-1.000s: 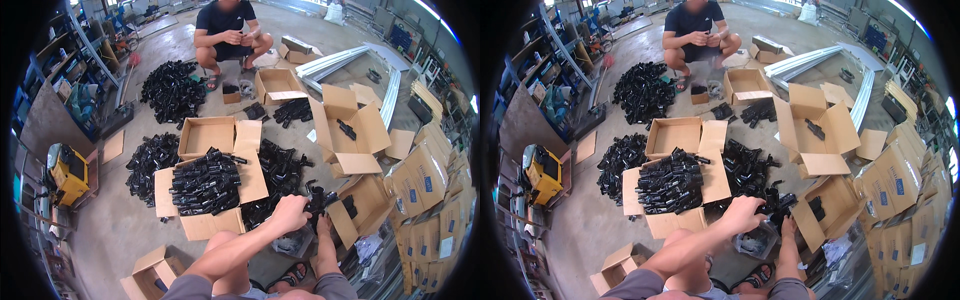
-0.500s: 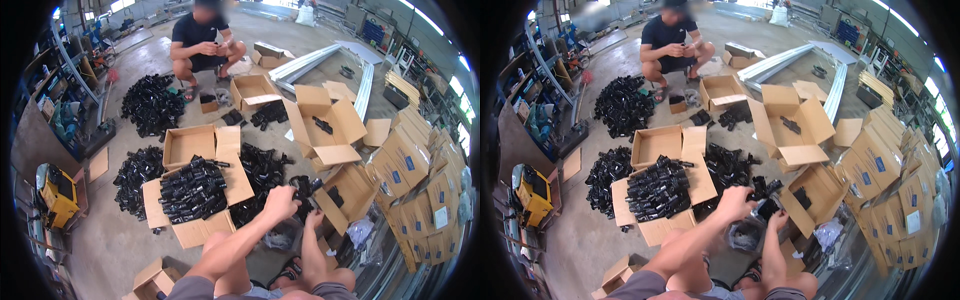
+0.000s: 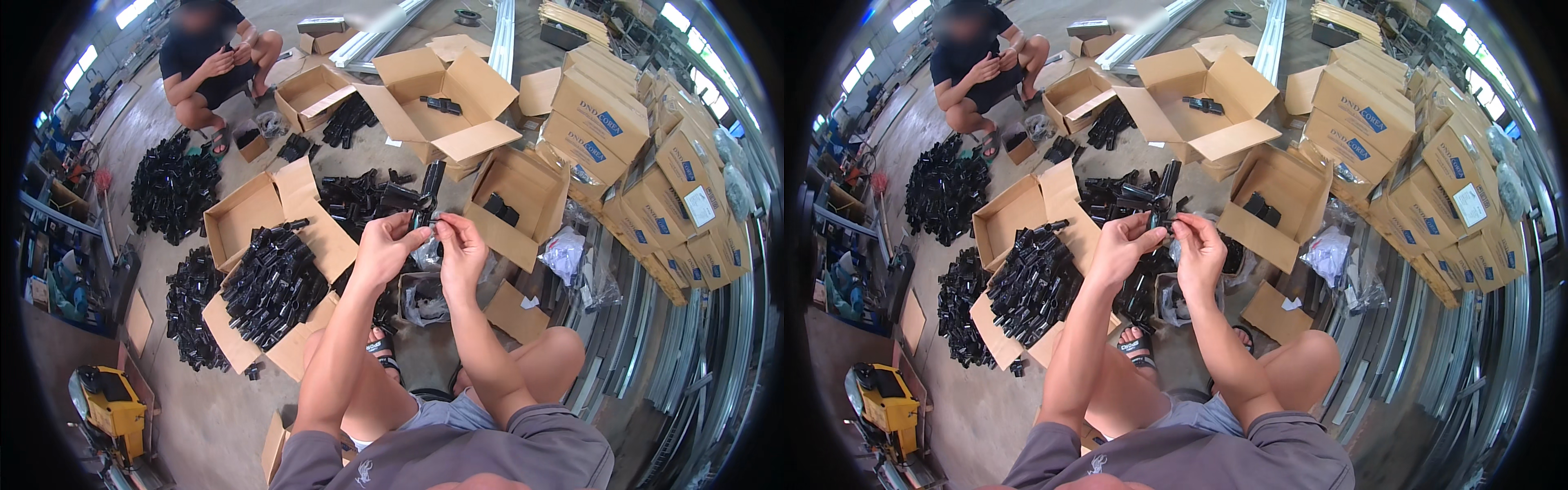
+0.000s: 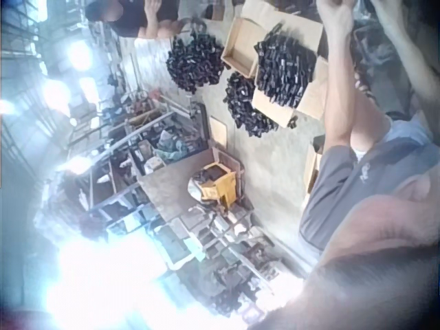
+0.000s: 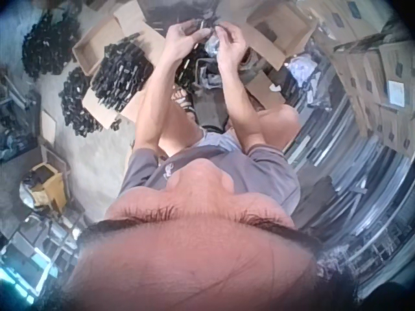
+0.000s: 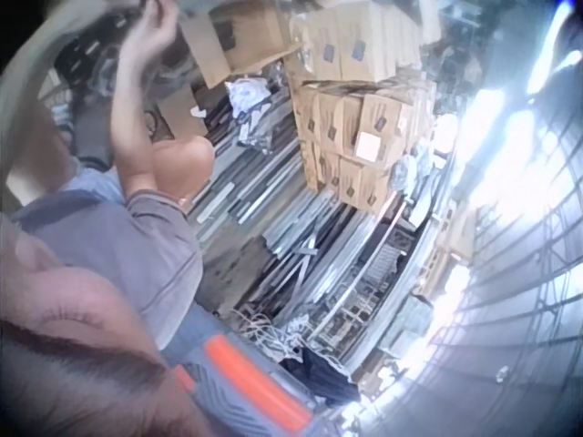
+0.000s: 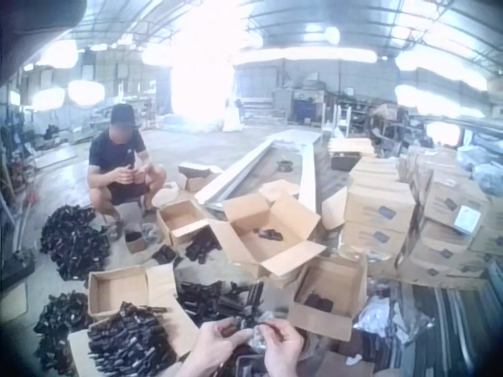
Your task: The person handles black plastic components by hand, inspecting them and placing them into cardboard boxes while sitting on the floor.
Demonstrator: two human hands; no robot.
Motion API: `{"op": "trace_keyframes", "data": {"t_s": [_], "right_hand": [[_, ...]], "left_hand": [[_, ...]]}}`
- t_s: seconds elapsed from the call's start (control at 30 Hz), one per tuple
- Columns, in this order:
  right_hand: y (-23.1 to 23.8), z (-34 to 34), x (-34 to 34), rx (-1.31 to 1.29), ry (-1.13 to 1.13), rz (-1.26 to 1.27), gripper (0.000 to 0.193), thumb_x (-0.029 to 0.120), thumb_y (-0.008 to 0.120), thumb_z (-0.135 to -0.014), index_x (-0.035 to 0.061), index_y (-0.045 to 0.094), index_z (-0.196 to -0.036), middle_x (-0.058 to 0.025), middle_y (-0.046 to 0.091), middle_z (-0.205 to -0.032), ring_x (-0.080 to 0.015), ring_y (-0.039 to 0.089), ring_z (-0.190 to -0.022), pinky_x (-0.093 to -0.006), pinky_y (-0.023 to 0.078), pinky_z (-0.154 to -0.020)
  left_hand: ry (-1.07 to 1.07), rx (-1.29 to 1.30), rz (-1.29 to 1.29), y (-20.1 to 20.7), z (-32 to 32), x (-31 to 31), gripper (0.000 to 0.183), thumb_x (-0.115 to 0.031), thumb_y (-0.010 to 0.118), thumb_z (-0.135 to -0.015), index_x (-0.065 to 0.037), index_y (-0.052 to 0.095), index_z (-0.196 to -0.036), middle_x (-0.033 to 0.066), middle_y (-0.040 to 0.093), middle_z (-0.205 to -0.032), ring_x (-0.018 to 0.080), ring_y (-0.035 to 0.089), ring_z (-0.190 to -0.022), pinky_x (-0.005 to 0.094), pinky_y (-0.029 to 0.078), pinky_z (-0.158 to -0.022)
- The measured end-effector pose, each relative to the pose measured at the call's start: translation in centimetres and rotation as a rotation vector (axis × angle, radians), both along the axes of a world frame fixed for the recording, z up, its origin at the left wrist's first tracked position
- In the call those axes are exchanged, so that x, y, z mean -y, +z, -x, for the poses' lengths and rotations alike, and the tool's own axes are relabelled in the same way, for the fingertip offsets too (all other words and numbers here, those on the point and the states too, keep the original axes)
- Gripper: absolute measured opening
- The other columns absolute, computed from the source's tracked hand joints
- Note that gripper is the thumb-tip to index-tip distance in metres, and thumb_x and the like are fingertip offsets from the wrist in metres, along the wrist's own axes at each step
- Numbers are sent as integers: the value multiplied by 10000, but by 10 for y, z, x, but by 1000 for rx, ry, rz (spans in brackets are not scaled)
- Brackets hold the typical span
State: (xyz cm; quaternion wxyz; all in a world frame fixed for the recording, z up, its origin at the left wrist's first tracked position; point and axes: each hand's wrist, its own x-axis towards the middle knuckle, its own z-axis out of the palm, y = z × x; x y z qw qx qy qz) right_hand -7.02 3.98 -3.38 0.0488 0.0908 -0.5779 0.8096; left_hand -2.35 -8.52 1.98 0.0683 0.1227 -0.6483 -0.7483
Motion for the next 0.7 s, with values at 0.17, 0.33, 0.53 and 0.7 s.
{"op": "trace_keyframes", "data": {"t_s": [0.17, 0.33, 0.53, 0.7], "right_hand": [[-5, -4, -5, 32, -58, 36, 133, 52, 701, -909, -13, 684, -1024, -40, 695, -949, -83, 627, -854, -225, 500, -786], [9, -15, -2, -84, -85, -103, 117, 38, 700, -904, -26, 696, -1002, -42, 709, -934, -75, 632, -818, -214, 500, -750], [6, -14, -5, -35, -30, -113, 158, 11, 672, -914, -36, 693, -1063, -55, 713, -973, -76, 633, -855, -218, 502, -769], [-9, -13, -5, 240, 79, 141, 183, 24, 647, -937, -21, 681, -1112, -58, 694, -990, -107, 632, -866, -258, 529, -787]], "left_hand": [[-74, 28, -92, 1, -5, -1, 465, -96, 705, -908, 167, 533, -1251, 126, 692, -1063, 141, 675, -930, 281, 558, -838], [-124, 53, -195, -7, -9, 1, 343, -109, 693, -919, 64, 620, -1206, 82, 697, -1030, 144, 684, -921, 296, 563, -887], [-54, 11, 11, -12, -7, -4, 341, -90, 717, -896, 88, 634, -1175, 80, 705, -1026, 102, 653, -926, 263, 538, -846], [107, 43, 382, -12, -8, -14, 426, -91, 746, -846, 142, 613, -1177, 143, 721, -1033, 127, 654, -937, 282, 527, -806]]}}
